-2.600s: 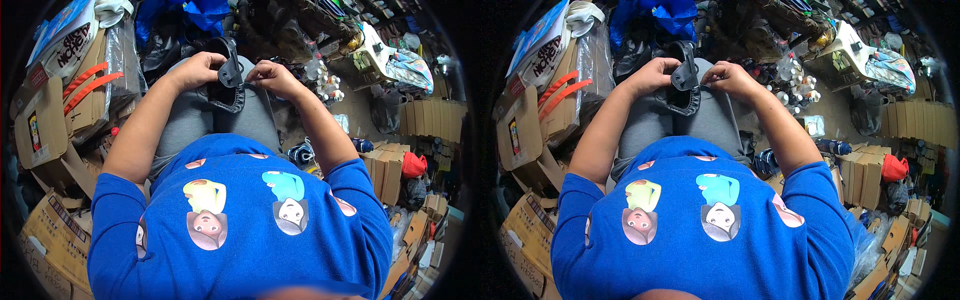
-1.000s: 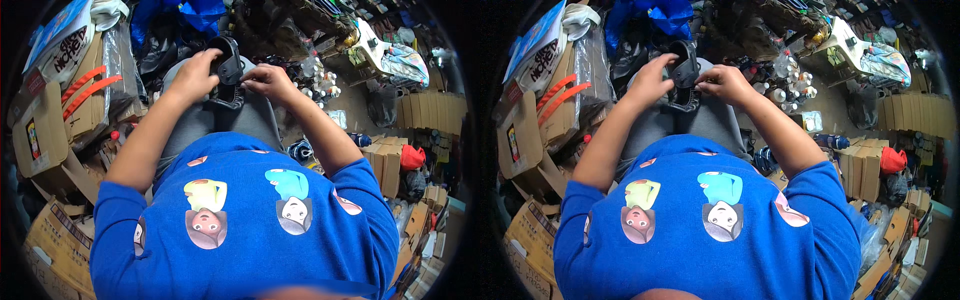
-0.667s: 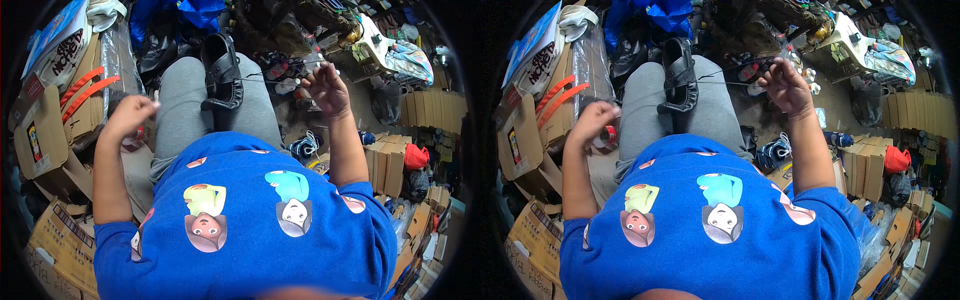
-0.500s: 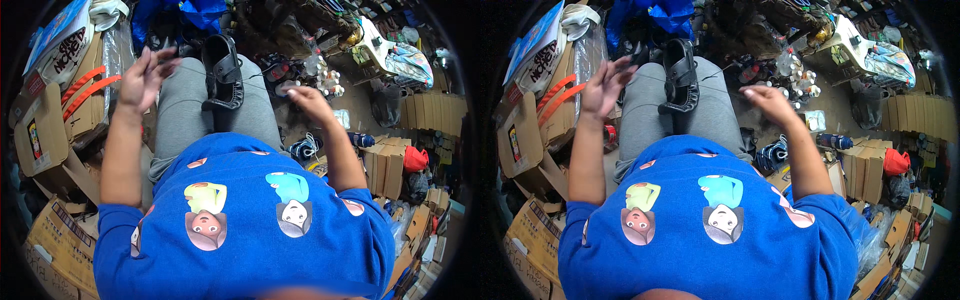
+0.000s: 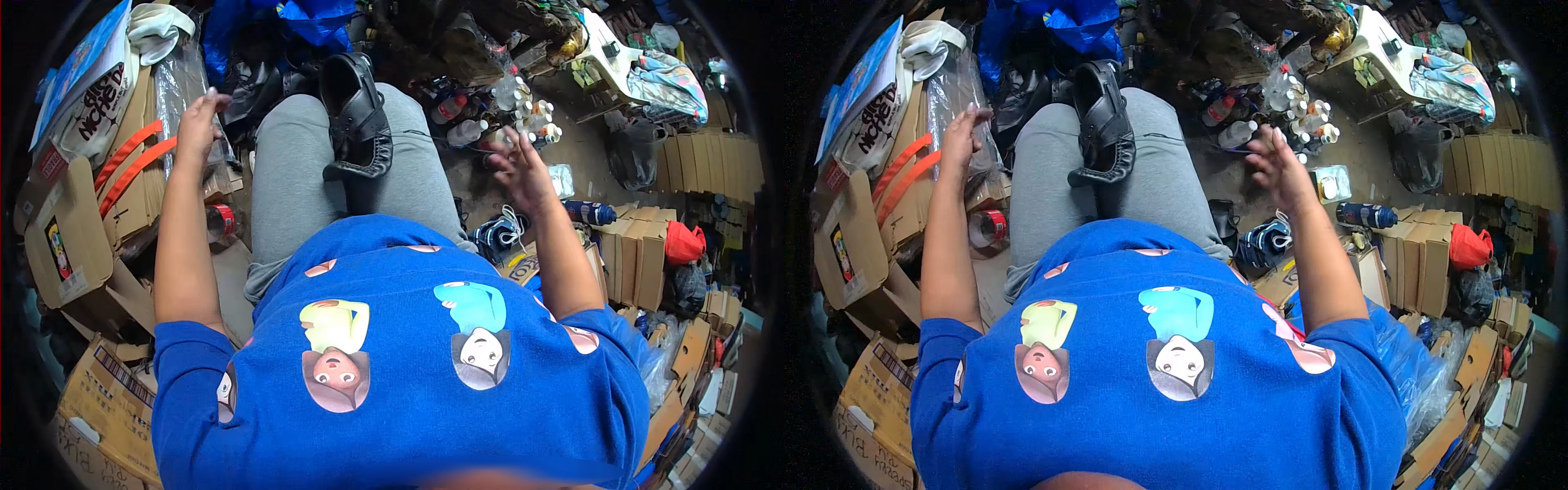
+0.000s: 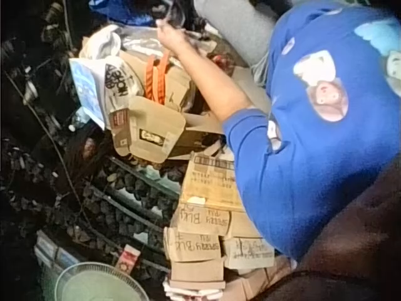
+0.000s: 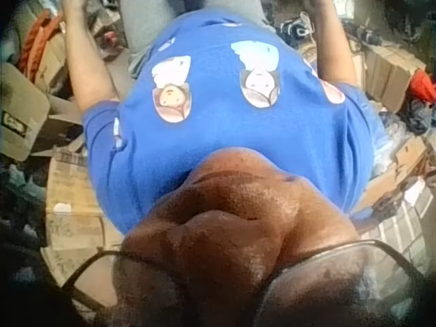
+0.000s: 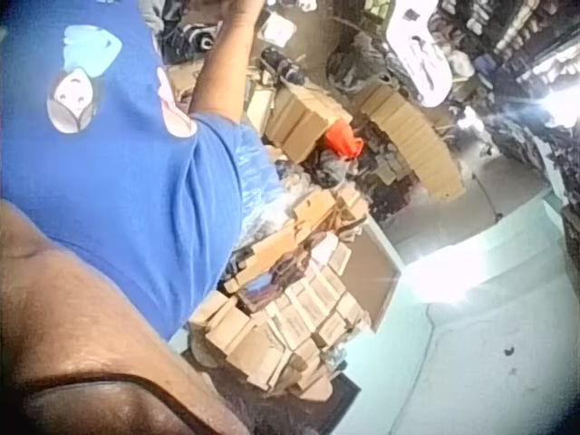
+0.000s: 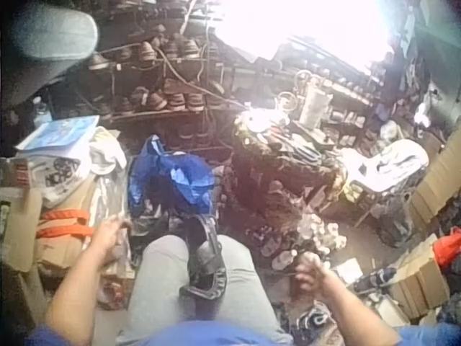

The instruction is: Thread laces through the eyelets of a black shoe.

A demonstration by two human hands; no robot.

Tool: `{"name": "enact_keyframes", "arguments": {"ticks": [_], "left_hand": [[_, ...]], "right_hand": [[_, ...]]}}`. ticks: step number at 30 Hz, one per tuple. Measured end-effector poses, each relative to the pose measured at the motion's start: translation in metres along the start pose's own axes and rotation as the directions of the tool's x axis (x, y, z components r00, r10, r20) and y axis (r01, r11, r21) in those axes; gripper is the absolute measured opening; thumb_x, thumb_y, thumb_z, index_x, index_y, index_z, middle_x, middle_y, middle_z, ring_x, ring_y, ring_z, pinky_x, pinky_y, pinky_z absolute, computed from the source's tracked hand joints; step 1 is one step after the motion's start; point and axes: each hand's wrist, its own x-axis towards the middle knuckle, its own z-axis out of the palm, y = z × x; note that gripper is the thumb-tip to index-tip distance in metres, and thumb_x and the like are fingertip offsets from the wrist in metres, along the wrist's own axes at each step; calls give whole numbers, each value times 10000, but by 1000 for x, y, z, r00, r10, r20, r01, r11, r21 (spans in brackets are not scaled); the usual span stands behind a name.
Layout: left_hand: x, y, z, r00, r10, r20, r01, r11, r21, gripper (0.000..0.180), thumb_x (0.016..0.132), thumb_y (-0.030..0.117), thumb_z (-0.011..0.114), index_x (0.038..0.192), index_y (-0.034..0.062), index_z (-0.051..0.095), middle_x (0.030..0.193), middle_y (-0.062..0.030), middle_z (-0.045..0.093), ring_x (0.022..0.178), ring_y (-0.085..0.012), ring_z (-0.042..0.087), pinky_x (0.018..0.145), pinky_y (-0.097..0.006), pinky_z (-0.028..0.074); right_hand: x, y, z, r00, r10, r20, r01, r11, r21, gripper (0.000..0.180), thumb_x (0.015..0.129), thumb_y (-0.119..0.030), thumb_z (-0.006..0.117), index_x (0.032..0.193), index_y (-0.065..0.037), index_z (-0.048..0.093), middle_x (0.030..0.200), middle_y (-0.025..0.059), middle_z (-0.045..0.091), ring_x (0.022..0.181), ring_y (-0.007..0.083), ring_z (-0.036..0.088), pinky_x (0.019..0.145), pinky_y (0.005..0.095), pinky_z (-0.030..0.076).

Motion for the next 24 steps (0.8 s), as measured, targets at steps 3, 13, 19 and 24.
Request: {"name": "enact_keyframes", "arguments": {"ticks": [3,13,19,24], "left_hand": [[-32,54,58,956,265,128,-288,933,216,528,814,399,657,1140,-8,575,1094,-123,629,1020,-221,588,878,-313,451],[-25,58,147,726,86,682,-228,966,121,537,714,214,772,1110,-40,513,1010,-87,600,925,-121,541,816,-280,454],[-23,49,152,770,164,616,-374,899,228,514,708,240,780,1082,-13,532,1001,-72,588,927,-130,535,822,-287,447],[-46,60,136,857,336,389,-462,836,296,556,679,287,786,1100,15,545,1117,-137,553,1054,-232,526,910,-344,411]], "right_hand": [[15,-19,20,960,-279,-33,251,906,-342,497,900,-391,547,1274,-67,508,930,3,585,856,109,530,733,256,413],[30,-54,140,652,105,751,707,273,-652,275,859,-258,619,867,17,612,777,118,578,731,180,549,667,331,446],[24,-51,110,555,-81,828,801,318,-507,282,841,-247,593,804,31,570,665,145,540,616,231,521,622,375,427],[-4,-63,88,765,-182,618,562,657,-502,193,866,-180,623,815,6,627,746,-10,487,718,85,481,651,257,400]]}}
